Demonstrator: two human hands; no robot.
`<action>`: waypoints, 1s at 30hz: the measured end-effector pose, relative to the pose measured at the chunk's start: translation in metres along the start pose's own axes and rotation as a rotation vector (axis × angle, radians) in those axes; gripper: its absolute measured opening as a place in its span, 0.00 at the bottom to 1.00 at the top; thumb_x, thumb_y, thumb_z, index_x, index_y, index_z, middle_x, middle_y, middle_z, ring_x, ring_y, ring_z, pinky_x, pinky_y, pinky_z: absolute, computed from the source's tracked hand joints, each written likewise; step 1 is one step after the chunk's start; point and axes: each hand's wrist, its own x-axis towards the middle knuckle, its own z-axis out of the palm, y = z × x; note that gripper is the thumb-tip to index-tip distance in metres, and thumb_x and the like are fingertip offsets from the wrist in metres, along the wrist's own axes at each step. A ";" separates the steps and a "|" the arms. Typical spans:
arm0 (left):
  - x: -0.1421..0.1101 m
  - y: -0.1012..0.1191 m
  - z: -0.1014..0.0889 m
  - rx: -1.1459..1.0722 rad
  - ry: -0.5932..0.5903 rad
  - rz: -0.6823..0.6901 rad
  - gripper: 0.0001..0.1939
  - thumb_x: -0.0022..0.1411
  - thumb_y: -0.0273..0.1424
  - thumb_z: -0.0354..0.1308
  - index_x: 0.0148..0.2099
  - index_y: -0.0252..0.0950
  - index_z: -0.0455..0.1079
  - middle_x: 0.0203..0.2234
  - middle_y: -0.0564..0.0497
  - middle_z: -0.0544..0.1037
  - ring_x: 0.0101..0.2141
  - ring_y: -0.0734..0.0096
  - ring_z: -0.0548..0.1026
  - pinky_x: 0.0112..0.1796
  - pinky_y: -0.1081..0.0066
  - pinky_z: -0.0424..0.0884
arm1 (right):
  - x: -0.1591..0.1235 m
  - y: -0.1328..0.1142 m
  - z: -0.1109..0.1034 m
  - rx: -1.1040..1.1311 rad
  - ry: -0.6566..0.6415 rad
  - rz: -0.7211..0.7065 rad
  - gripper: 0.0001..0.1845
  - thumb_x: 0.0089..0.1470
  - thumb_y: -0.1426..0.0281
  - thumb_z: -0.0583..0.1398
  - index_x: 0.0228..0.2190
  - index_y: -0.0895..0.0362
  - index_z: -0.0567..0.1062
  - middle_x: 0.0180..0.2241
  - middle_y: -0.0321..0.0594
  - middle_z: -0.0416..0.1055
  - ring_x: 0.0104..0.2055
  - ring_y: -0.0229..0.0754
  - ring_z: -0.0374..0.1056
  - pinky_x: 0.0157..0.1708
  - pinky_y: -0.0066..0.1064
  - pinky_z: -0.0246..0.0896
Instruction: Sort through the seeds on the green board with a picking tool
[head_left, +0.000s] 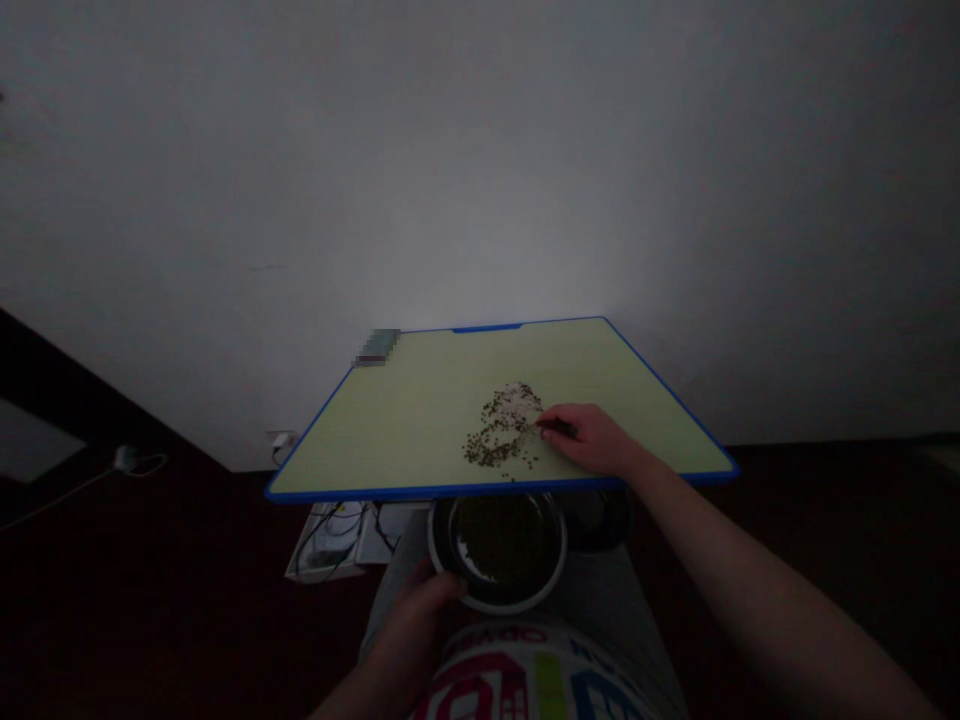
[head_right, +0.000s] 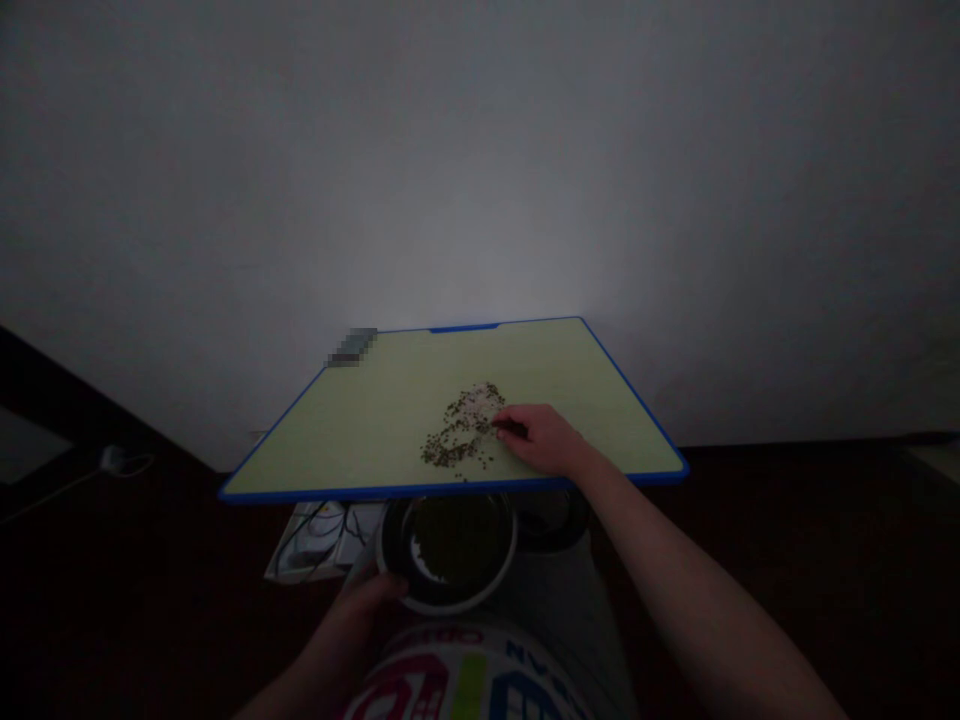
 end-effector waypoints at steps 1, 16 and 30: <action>0.000 0.000 0.001 -0.002 -0.007 -0.004 0.38 0.41 0.18 0.59 0.58 0.37 0.65 0.34 0.46 0.84 0.39 0.49 0.80 0.41 0.55 0.74 | 0.000 0.000 0.000 -0.005 0.001 -0.002 0.12 0.54 0.70 0.57 0.39 0.57 0.77 0.36 0.42 0.78 0.37 0.43 0.72 0.38 0.33 0.64; 0.001 0.001 -0.003 0.053 -0.011 -0.007 0.36 0.42 0.20 0.59 0.57 0.36 0.65 0.32 0.47 0.84 0.39 0.50 0.80 0.41 0.56 0.75 | -0.001 0.001 0.001 -0.011 0.020 -0.042 0.10 0.51 0.72 0.58 0.36 0.58 0.77 0.31 0.41 0.77 0.32 0.41 0.71 0.33 0.30 0.63; -0.002 0.001 0.002 0.016 0.013 -0.006 0.38 0.43 0.18 0.58 0.59 0.38 0.63 0.32 0.48 0.84 0.36 0.52 0.81 0.39 0.56 0.75 | -0.004 0.001 -0.001 0.085 -0.022 -0.051 0.09 0.48 0.73 0.58 0.33 0.59 0.77 0.28 0.39 0.75 0.28 0.38 0.69 0.30 0.28 0.63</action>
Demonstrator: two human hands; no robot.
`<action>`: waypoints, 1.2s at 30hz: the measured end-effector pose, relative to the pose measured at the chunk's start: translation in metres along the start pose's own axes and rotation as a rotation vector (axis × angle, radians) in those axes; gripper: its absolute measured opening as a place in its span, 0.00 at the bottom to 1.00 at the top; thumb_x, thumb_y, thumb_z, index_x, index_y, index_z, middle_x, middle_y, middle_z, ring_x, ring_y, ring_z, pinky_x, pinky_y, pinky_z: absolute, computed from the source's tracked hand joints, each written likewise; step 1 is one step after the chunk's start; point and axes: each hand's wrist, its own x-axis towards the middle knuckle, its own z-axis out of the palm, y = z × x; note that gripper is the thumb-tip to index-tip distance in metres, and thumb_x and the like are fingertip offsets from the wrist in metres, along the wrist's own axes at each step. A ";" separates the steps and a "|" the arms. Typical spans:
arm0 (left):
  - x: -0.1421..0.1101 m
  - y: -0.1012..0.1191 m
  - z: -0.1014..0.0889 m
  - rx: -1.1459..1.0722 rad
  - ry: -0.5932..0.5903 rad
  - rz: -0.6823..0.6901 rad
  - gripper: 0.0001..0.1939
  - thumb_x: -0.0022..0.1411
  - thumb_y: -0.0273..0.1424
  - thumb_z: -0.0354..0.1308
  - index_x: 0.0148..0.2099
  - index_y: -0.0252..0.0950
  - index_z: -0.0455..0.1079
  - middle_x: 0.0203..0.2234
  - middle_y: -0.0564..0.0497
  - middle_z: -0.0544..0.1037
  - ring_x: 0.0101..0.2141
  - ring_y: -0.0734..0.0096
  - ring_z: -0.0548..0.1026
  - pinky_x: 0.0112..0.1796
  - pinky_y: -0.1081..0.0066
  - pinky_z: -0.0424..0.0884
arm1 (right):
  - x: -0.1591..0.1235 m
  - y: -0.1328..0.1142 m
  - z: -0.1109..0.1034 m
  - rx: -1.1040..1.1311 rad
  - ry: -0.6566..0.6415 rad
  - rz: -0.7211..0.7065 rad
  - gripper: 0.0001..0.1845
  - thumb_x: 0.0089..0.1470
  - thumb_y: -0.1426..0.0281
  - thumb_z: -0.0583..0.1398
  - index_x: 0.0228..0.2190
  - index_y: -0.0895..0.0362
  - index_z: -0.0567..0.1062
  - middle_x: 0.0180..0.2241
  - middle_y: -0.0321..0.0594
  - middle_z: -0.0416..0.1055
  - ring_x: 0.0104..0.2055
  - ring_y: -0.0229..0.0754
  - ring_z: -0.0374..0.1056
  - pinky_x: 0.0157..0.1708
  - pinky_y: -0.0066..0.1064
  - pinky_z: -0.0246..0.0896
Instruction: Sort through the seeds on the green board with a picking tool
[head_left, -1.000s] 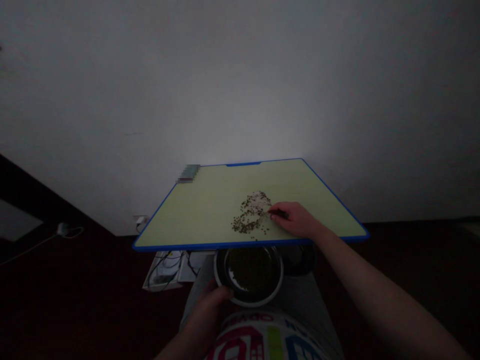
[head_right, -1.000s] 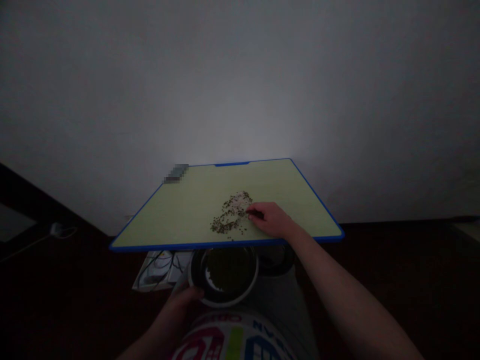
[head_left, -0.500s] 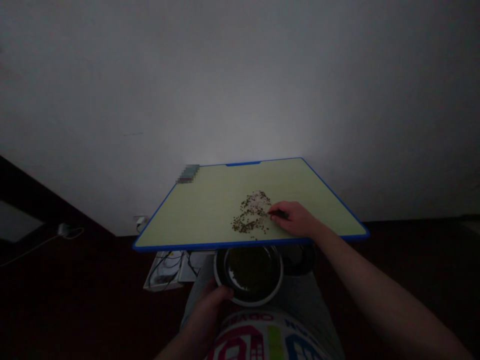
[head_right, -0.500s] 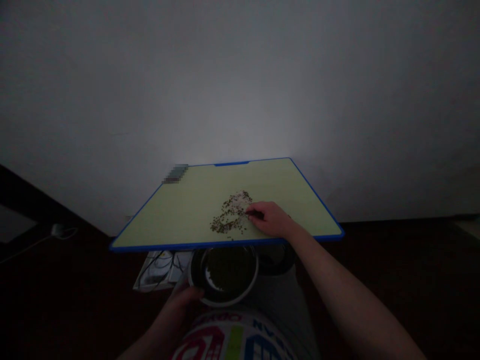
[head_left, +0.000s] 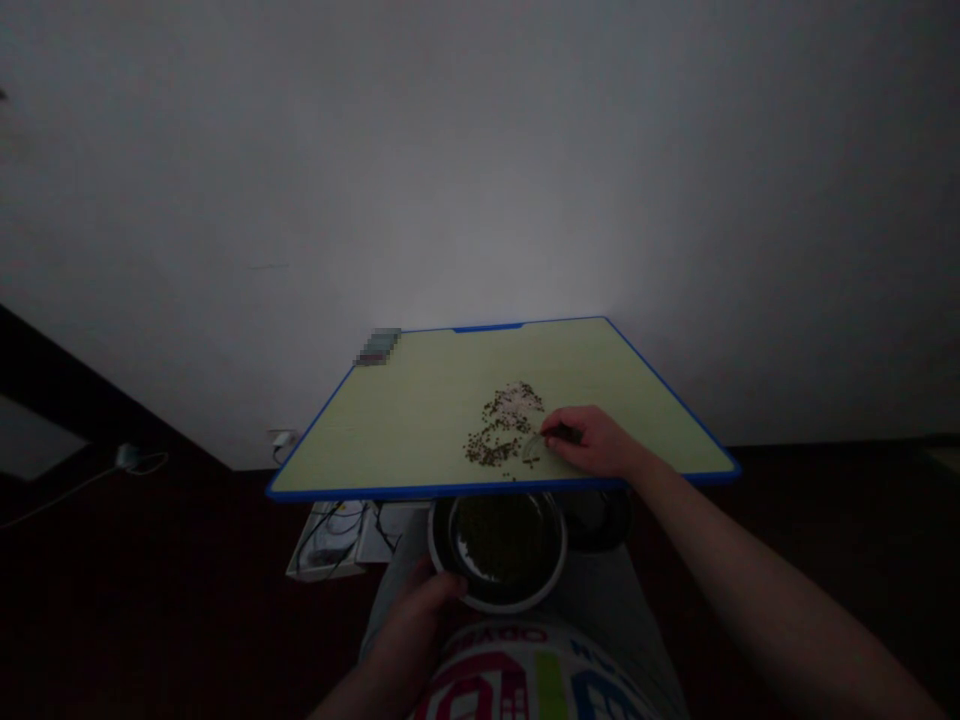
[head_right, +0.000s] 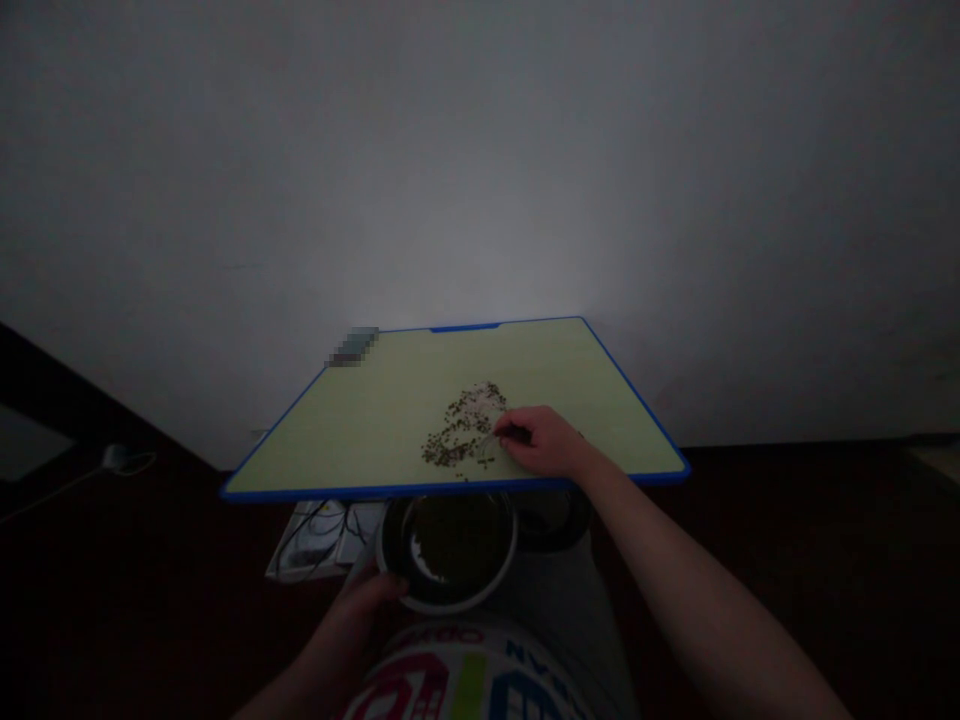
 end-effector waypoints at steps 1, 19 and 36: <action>0.000 0.000 0.000 0.000 -0.006 0.001 0.38 0.43 0.18 0.58 0.59 0.38 0.63 0.32 0.48 0.84 0.37 0.52 0.81 0.39 0.56 0.75 | 0.000 0.000 0.000 0.001 -0.005 -0.003 0.10 0.49 0.72 0.58 0.34 0.59 0.77 0.28 0.39 0.76 0.28 0.39 0.70 0.30 0.28 0.63; 0.003 -0.002 -0.004 -0.001 -0.045 0.012 0.35 0.43 0.19 0.57 0.57 0.37 0.65 0.33 0.47 0.84 0.38 0.51 0.80 0.41 0.56 0.75 | 0.002 0.006 0.003 -0.129 0.064 0.034 0.12 0.52 0.72 0.57 0.38 0.58 0.77 0.34 0.42 0.77 0.34 0.41 0.72 0.36 0.31 0.64; 0.001 -0.001 -0.001 -0.009 -0.037 0.028 0.36 0.42 0.19 0.58 0.57 0.37 0.65 0.31 0.48 0.84 0.37 0.51 0.81 0.40 0.57 0.75 | 0.000 0.003 0.001 -0.081 0.070 0.036 0.10 0.50 0.72 0.58 0.35 0.58 0.77 0.29 0.39 0.76 0.28 0.38 0.69 0.30 0.28 0.62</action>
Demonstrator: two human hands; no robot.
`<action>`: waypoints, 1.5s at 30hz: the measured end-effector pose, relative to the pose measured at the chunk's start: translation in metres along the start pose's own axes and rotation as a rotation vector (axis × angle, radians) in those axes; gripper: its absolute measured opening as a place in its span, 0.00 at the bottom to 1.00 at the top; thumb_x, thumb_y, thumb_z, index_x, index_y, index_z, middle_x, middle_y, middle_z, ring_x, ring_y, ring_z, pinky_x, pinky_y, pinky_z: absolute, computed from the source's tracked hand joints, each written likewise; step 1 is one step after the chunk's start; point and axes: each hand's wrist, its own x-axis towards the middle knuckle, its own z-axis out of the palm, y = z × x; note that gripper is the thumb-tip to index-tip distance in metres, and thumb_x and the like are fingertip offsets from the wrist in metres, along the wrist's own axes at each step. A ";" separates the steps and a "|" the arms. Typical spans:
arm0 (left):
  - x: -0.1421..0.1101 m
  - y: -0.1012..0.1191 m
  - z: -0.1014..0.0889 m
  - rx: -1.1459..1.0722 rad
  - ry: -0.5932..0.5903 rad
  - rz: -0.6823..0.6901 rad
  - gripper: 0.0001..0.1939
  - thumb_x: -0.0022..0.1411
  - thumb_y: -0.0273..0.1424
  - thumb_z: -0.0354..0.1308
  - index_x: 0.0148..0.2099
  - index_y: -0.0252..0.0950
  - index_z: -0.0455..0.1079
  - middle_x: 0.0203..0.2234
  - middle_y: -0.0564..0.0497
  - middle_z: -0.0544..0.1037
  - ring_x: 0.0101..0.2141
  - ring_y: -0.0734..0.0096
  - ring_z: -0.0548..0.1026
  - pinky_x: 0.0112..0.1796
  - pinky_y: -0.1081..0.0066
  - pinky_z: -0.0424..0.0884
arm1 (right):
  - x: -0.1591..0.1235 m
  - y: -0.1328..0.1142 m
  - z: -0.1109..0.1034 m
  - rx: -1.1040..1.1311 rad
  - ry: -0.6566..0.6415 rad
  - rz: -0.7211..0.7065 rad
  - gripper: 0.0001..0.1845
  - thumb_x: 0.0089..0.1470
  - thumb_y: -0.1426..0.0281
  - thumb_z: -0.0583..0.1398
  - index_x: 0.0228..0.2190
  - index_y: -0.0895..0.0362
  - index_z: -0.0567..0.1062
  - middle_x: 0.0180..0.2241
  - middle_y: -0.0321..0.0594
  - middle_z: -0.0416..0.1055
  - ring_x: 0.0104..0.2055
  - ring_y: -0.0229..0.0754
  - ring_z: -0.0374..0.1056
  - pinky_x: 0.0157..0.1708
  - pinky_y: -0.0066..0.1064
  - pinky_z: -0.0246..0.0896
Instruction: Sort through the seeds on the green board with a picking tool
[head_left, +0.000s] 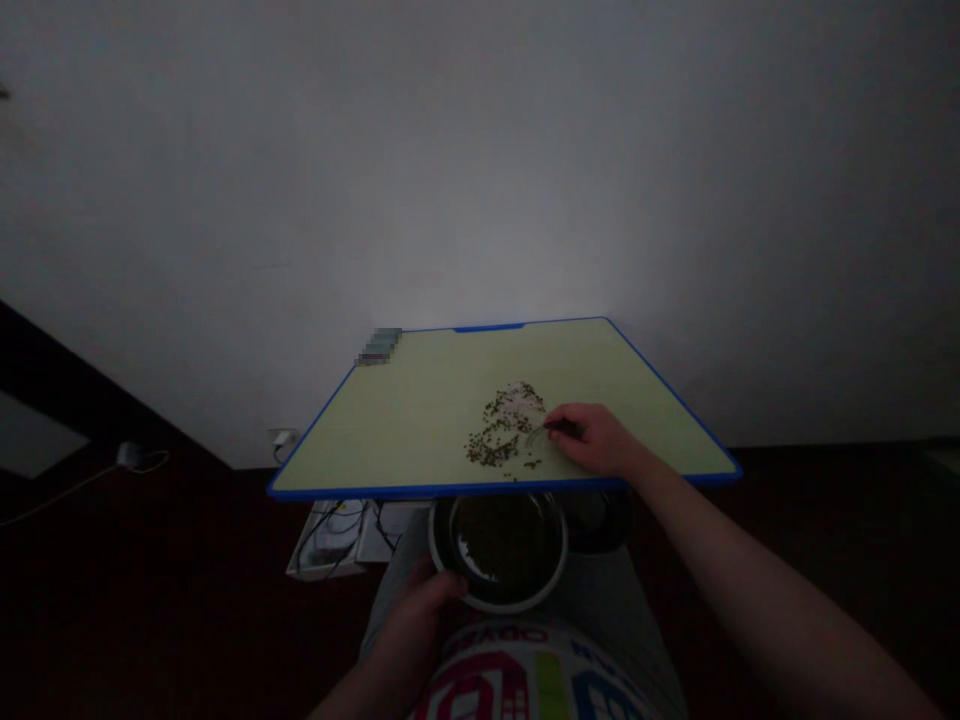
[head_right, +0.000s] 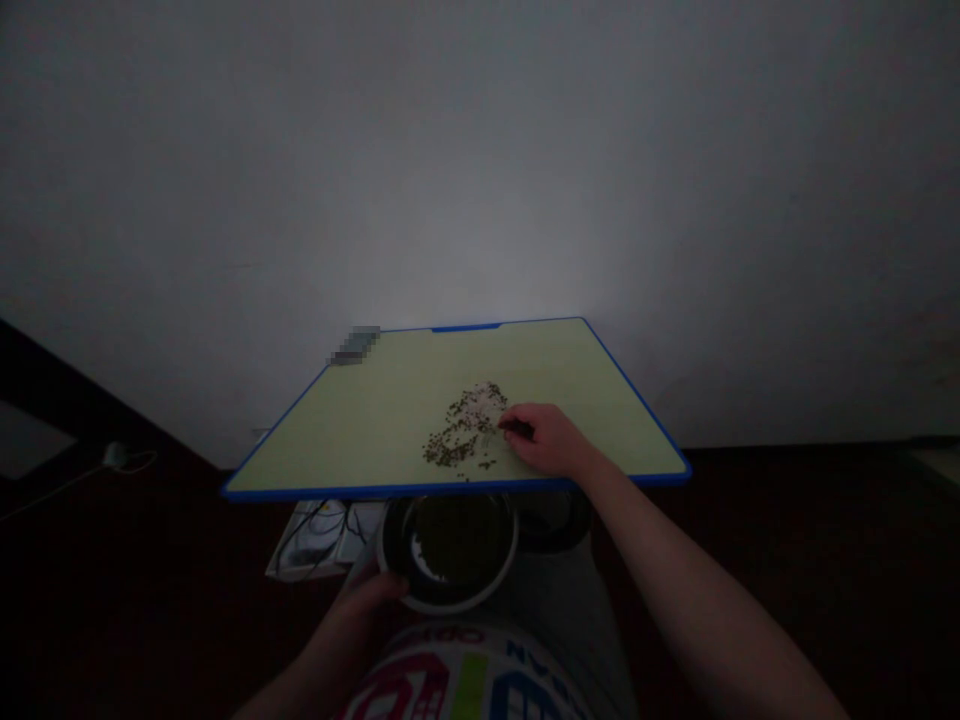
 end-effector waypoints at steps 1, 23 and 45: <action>0.000 0.000 0.000 -0.002 -0.011 0.000 0.37 0.42 0.19 0.58 0.58 0.37 0.65 0.31 0.48 0.84 0.37 0.51 0.80 0.40 0.56 0.75 | 0.000 0.000 0.000 0.002 -0.001 0.001 0.10 0.50 0.73 0.58 0.34 0.58 0.77 0.28 0.38 0.75 0.28 0.38 0.68 0.30 0.28 0.62; -0.002 0.004 0.002 0.039 -0.008 -0.023 0.33 0.42 0.19 0.58 0.55 0.36 0.67 0.31 0.47 0.84 0.38 0.51 0.81 0.40 0.55 0.75 | 0.002 -0.003 0.000 0.007 -0.056 -0.012 0.12 0.53 0.70 0.58 0.38 0.56 0.78 0.34 0.41 0.78 0.35 0.42 0.72 0.36 0.32 0.65; 0.000 0.002 -0.001 0.034 -0.009 -0.021 0.36 0.43 0.19 0.58 0.58 0.38 0.65 0.32 0.48 0.84 0.39 0.51 0.80 0.40 0.58 0.75 | 0.003 -0.003 0.000 -0.014 -0.059 -0.020 0.12 0.54 0.69 0.58 0.39 0.56 0.78 0.36 0.43 0.78 0.37 0.43 0.73 0.39 0.33 0.65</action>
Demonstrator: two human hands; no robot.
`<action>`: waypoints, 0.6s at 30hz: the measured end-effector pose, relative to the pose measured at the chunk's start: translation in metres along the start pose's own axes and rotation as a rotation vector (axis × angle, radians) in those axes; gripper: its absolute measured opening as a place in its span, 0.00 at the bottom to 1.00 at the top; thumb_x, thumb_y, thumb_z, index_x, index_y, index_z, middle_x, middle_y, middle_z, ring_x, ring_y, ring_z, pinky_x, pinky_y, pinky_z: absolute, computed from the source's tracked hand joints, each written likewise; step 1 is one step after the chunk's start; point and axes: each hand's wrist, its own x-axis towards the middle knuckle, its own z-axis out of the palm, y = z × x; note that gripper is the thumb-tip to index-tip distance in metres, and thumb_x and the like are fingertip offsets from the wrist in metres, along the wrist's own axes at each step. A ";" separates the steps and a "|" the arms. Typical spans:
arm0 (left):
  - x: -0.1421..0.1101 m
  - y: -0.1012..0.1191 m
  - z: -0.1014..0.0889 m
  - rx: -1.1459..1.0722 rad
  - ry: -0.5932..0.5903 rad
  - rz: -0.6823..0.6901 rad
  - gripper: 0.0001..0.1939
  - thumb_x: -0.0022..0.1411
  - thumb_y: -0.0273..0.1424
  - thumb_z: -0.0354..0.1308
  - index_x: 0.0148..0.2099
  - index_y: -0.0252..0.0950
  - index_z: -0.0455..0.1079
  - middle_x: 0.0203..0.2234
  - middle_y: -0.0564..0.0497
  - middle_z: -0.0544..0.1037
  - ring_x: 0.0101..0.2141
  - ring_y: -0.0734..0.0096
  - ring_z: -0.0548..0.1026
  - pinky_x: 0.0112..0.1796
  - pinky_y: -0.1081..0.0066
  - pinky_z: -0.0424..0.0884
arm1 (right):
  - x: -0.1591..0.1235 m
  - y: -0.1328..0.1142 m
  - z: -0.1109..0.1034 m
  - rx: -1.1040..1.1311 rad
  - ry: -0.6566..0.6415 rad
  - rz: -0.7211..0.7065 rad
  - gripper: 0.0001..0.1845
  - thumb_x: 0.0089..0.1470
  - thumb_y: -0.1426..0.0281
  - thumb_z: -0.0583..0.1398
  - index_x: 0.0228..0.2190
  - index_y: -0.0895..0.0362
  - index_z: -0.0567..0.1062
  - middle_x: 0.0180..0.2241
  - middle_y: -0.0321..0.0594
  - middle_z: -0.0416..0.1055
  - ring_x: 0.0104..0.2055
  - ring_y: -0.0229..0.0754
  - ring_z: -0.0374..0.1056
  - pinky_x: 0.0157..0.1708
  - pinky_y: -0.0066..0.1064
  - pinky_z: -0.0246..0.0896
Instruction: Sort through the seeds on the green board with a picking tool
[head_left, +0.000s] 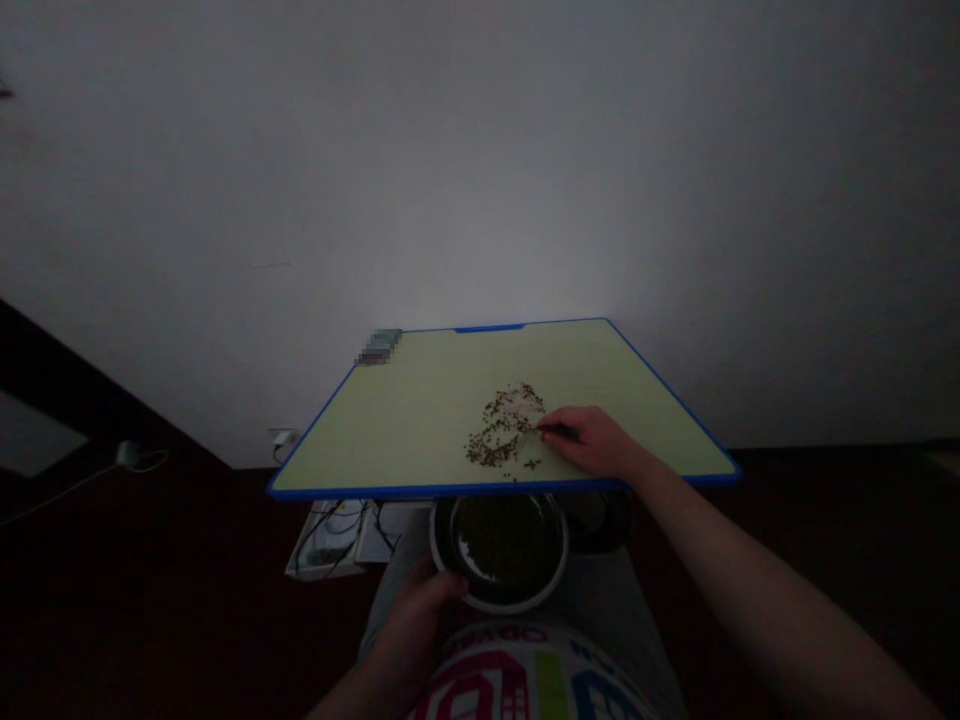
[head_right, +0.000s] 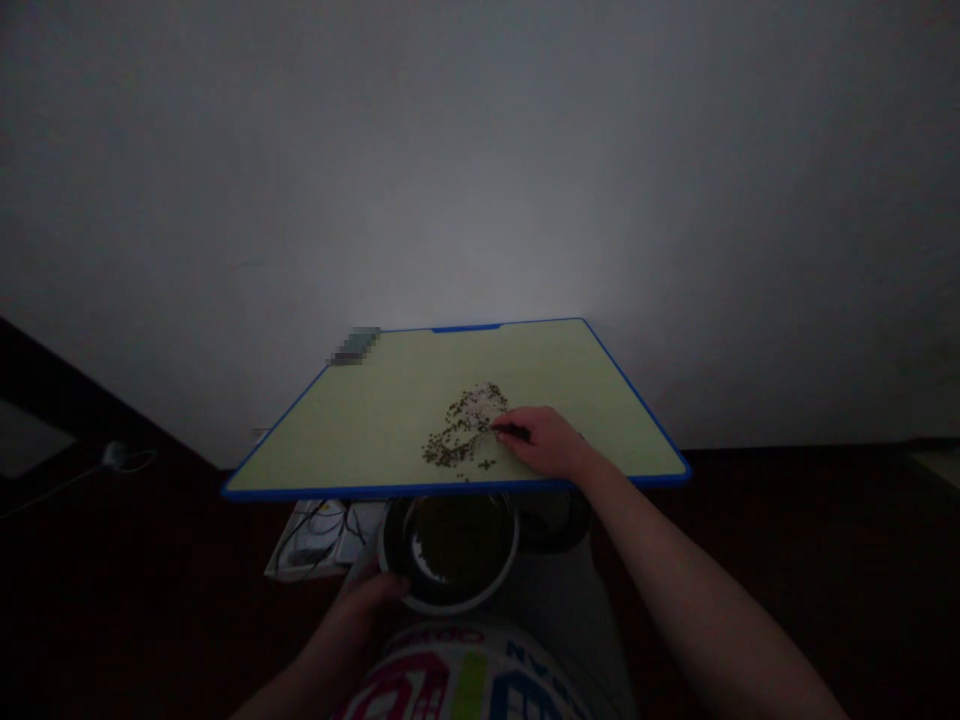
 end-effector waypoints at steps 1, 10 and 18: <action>0.000 0.000 0.000 -0.001 -0.005 -0.003 0.36 0.43 0.19 0.58 0.58 0.38 0.65 0.32 0.48 0.84 0.39 0.51 0.80 0.41 0.57 0.75 | 0.000 0.000 0.000 -0.005 -0.001 0.002 0.12 0.54 0.69 0.58 0.39 0.56 0.78 0.36 0.43 0.78 0.37 0.43 0.73 0.39 0.33 0.65; 0.001 -0.002 -0.001 0.006 0.011 0.004 0.30 0.44 0.19 0.57 0.52 0.36 0.69 0.29 0.48 0.84 0.39 0.51 0.80 0.42 0.55 0.74 | -0.001 0.001 0.000 0.036 -0.021 -0.026 0.12 0.53 0.70 0.58 0.38 0.57 0.78 0.34 0.42 0.78 0.35 0.42 0.72 0.36 0.31 0.65; -0.001 0.000 -0.001 0.022 -0.019 0.006 0.33 0.46 0.18 0.56 0.57 0.36 0.65 0.31 0.47 0.84 0.40 0.52 0.80 0.43 0.57 0.74 | -0.001 0.000 0.000 0.011 -0.028 -0.017 0.13 0.55 0.69 0.57 0.40 0.57 0.78 0.35 0.43 0.78 0.36 0.42 0.72 0.37 0.32 0.65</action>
